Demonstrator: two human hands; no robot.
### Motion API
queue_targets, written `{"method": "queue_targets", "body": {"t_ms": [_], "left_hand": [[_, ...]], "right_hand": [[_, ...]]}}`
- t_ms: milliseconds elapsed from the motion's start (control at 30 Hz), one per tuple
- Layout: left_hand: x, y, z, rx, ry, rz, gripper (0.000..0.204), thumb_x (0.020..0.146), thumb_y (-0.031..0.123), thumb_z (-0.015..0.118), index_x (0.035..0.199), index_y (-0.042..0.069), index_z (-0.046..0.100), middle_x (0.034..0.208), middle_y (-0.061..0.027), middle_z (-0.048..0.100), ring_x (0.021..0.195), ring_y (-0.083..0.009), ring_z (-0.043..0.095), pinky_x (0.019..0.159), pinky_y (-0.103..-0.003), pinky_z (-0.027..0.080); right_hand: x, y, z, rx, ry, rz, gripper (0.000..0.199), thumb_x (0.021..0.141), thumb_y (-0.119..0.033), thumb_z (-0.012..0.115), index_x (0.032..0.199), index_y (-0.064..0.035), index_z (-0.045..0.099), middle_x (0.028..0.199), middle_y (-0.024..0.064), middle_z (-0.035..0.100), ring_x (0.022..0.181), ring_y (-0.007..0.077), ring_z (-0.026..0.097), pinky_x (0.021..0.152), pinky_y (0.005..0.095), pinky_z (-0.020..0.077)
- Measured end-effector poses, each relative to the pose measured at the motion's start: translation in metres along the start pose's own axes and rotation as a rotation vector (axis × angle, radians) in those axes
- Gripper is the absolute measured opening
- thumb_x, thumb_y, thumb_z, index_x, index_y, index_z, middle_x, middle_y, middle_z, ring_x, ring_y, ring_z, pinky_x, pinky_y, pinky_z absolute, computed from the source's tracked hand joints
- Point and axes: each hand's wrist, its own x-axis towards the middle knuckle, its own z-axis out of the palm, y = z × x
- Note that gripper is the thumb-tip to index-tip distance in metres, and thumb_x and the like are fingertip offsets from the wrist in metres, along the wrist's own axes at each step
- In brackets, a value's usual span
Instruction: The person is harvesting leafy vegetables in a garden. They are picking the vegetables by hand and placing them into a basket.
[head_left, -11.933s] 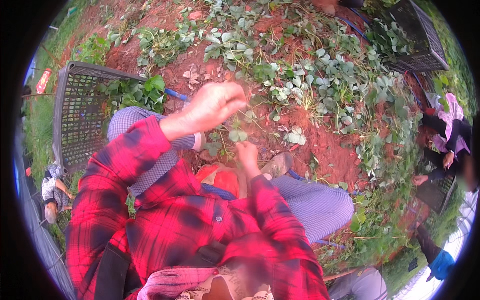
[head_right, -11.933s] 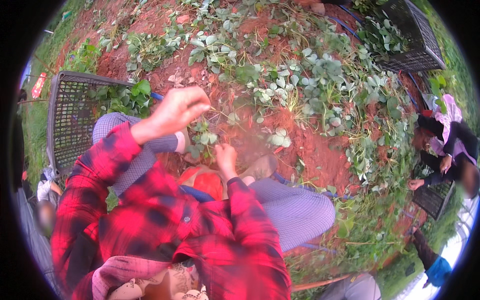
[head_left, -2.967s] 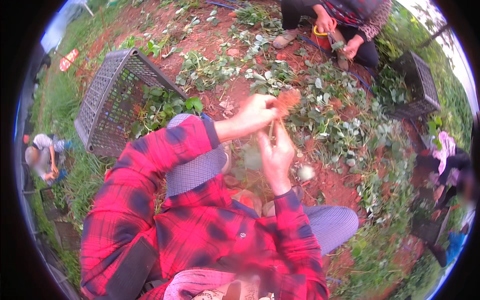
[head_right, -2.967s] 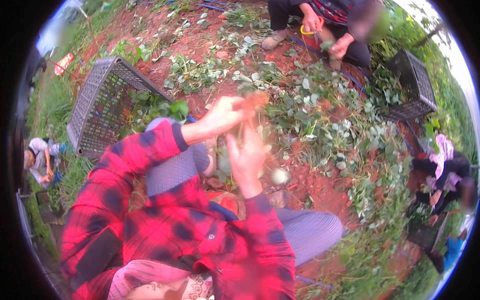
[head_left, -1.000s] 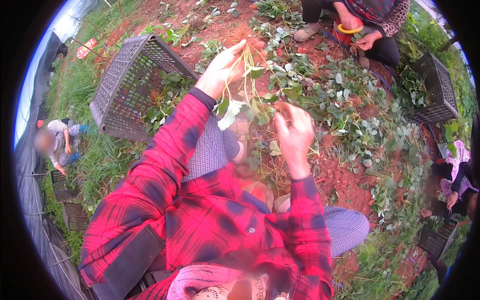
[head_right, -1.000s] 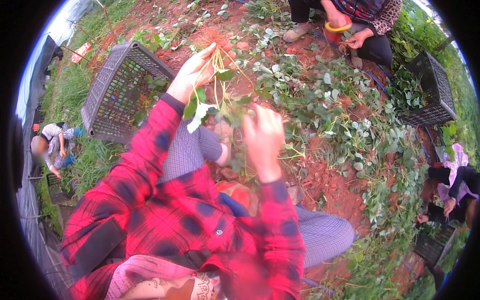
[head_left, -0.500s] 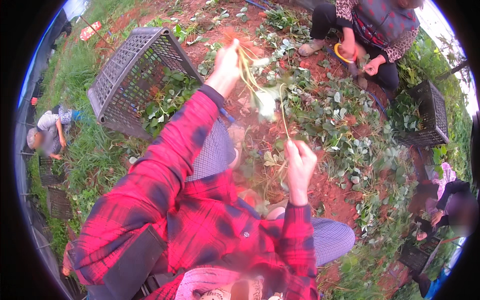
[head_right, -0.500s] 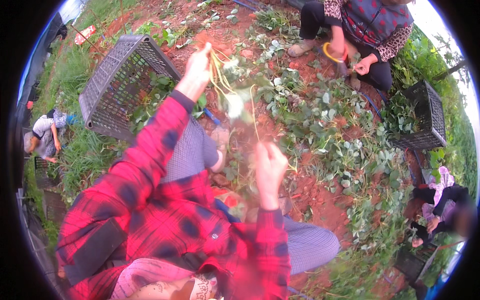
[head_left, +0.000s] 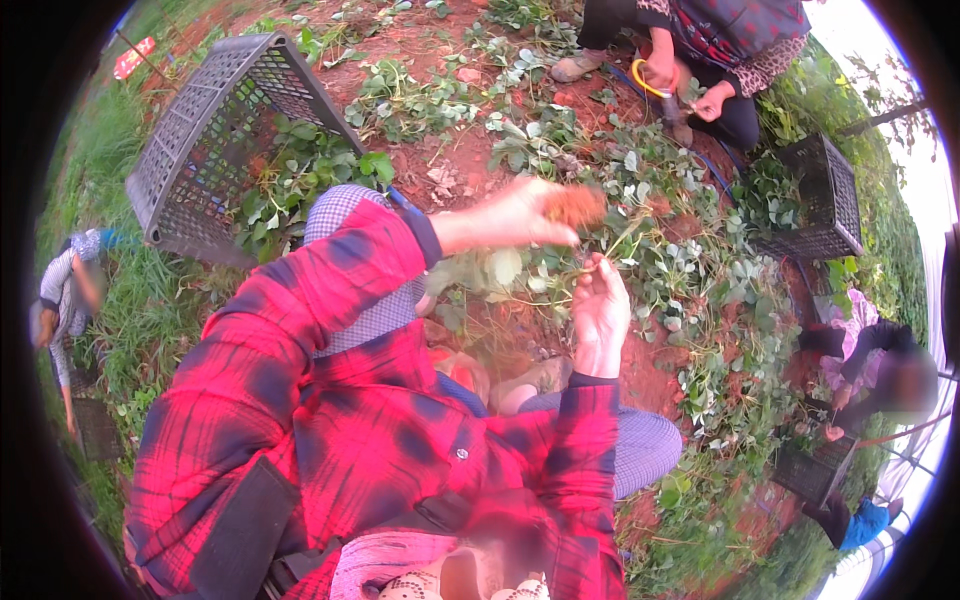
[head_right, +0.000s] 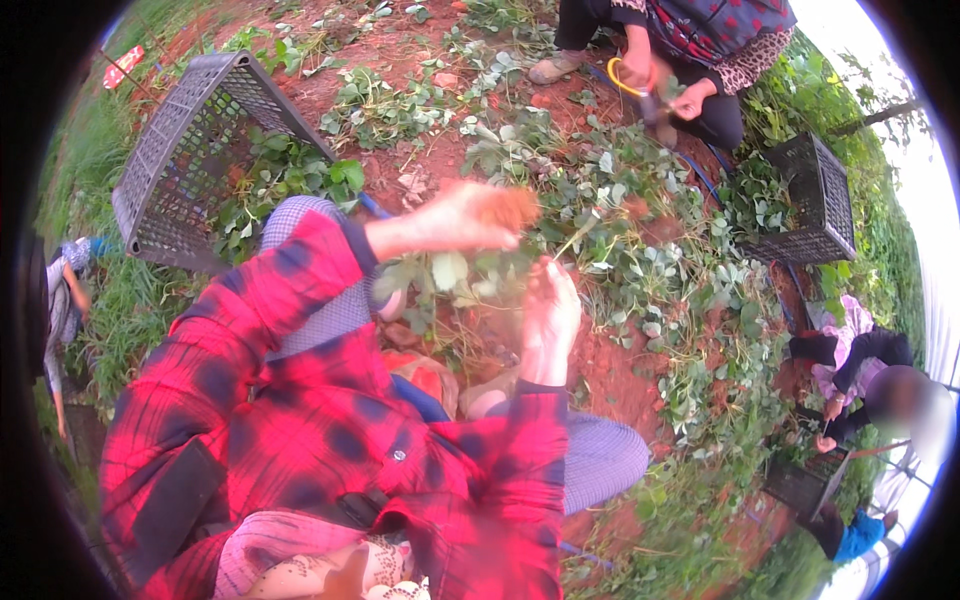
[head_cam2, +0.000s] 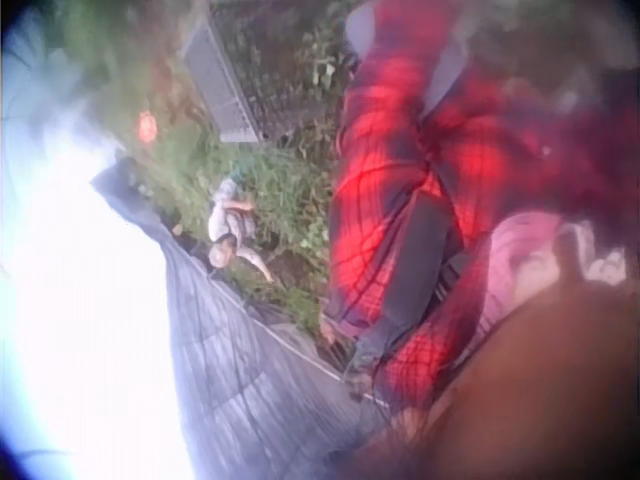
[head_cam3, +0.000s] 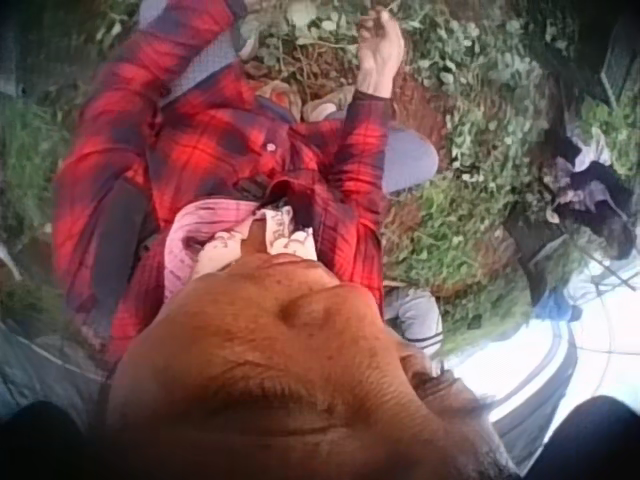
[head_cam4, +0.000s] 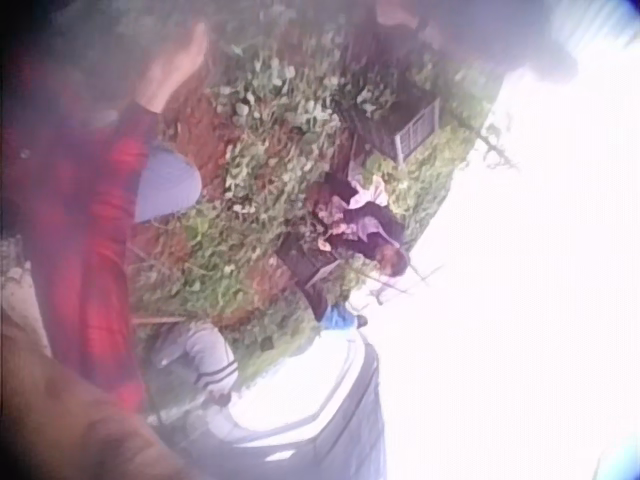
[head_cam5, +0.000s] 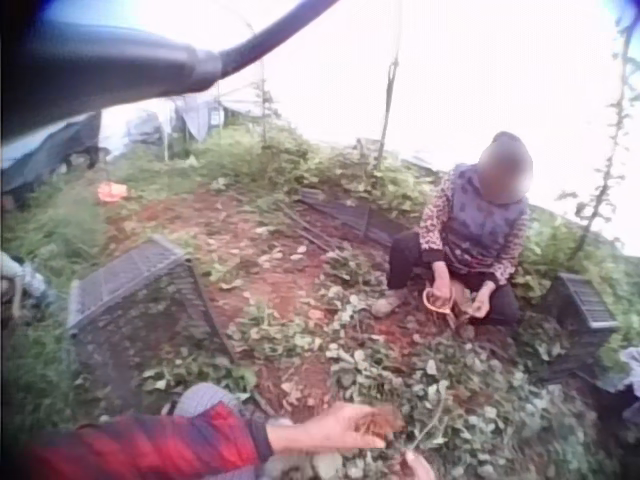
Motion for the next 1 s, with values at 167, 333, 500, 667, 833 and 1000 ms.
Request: {"method": "queue_targets", "body": {"t_ms": [167, 333, 500, 667, 833, 1000], "left_hand": [[-0.012, -0.017, 0.019, 0.31, -0.029, 0.001, 0.038, 0.063, 0.024, 0.07, 0.094, 0.005, 0.059, 0.077, -0.0114, 0.061, 0.071, -0.0199, 0.061, 0.063, -0.032, 0.047], [-0.012, -0.02, 0.017, 0.137, -0.112, -0.147, 0.035, 0.065, 0.021, 0.068, 0.095, 0.005, 0.059, 0.076, -0.0114, 0.062, 0.066, -0.0163, 0.059, 0.061, -0.03, 0.047], [-0.013, -0.006, 0.007, -0.031, -0.086, -0.383, 0.03, 0.07, 0.019, 0.064, 0.094, 0.002, 0.058, 0.073, -0.0082, 0.062, 0.064, -0.0104, 0.056, 0.059, -0.029, 0.046], [-0.004, 0.006, 0.0, -0.221, -0.075, -0.47, 0.029, 0.073, 0.013, 0.061, 0.099, 0.001, 0.056, 0.074, -0.0014, 0.059, 0.062, -0.0059, 0.051, 0.052, -0.024, 0.045], [-0.01, -0.008, -0.011, -0.071, -0.124, -0.488, 0.033, 0.073, 0.01, 0.059, 0.106, 0.002, 0.054, 0.076, -0.0004, 0.059, 0.064, -0.0059, 0.053, 0.055, -0.024, 0.048], [-0.003, 0.004, -0.018, 0.247, -0.119, -0.226, 0.031, 0.071, 0.011, 0.058, 0.101, 0.007, 0.058, 0.077, -0.0113, 0.062, 0.065, -0.0143, 0.059, 0.062, -0.029, 0.048]], "right_hand": [[-0.003, 0.014, 0.03, 0.034, 0.029, -0.043, 0.017, 0.079, -0.007, 0.056, 0.095, -0.0037, 0.055, 0.085, 0.0039, 0.059, 0.073, 0.0111, 0.054, 0.058, 0.0211, 0.0425], [-0.001, 0.013, 0.027, -0.133, 0.018, -0.025, 0.019, 0.08, -0.008, 0.055, 0.099, -0.0032, 0.054, 0.084, 0.0038, 0.059, 0.064, 0.009, 0.053, 0.047, 0.0184, 0.0386], [-0.015, 0.006, 0.043, -0.424, 0.093, -0.224, 0.01, 0.081, -0.011, 0.056, 0.087, -0.0029, 0.058, 0.073, 0.0008, 0.057, 0.058, 0.0058, 0.05, 0.045, 0.0162, 0.0348], [-0.014, -0.013, 0.029, -1.191, 0.035, -1.086, 0.017, 0.081, -0.005, 0.054, 0.097, -0.0021, 0.061, 0.096, 0.0097, 0.056, 0.08, 0.0156, 0.055, 0.066, 0.0249, 0.0454], [0.0, -0.012, 0.043, -1.645, -0.243, -1.216, 0.023, 0.076, -0.003, 0.055, 0.099, -0.0066, 0.057, 0.091, 0.01, 0.057, 0.083, 0.0245, 0.056, 0.07, 0.0314, 0.0466], [0.015, 0.003, 0.041, -1.654, -0.252, -1.219, 0.013, 0.074, -0.002, 0.055, 0.087, -0.0043, 0.056, 0.072, 0.0092, 0.052, 0.062, 0.0267, 0.053, 0.056, 0.0337, 0.0442]]}}
